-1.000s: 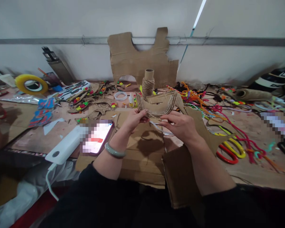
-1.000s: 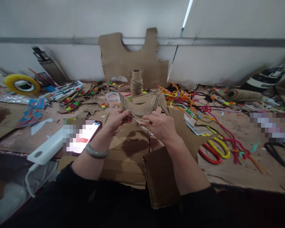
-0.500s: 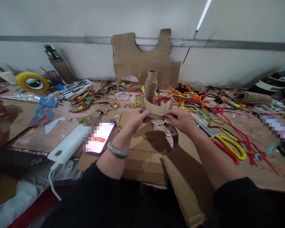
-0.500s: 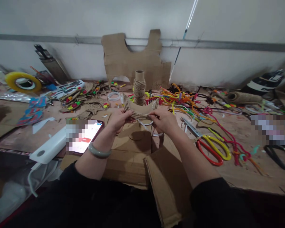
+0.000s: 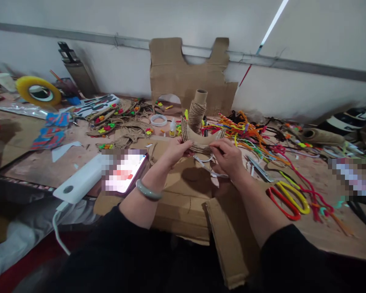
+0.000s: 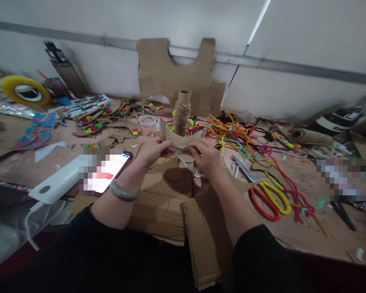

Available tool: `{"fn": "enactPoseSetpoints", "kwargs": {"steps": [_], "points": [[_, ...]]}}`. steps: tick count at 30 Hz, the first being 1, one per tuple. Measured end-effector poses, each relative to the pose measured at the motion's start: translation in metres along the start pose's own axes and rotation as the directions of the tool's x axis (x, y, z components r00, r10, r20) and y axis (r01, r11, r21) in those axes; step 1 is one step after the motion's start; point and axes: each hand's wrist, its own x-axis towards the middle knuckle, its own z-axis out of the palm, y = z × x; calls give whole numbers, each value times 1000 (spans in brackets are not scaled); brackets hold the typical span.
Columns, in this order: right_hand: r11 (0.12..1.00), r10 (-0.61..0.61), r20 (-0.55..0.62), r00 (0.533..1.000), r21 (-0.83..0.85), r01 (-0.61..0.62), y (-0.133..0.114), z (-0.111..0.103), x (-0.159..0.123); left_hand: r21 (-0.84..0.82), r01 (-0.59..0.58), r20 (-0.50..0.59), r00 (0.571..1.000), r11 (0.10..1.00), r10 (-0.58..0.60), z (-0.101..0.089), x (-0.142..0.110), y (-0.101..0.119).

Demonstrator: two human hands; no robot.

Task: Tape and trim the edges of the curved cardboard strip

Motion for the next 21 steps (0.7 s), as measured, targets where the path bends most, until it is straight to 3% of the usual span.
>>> {"fn": "enactPoseSetpoints", "kwargs": {"steps": [8, 21], "points": [[998, -35, -20, 999, 50, 36, 2, -5, -7, -51, 50, 122, 992, 997, -44, 1, -2, -5], [996, 9, 101, 995, -90, 0, -7, -6, -11, -273, 43, 11, 999, 961, -41, 15, -7, -18]]}}
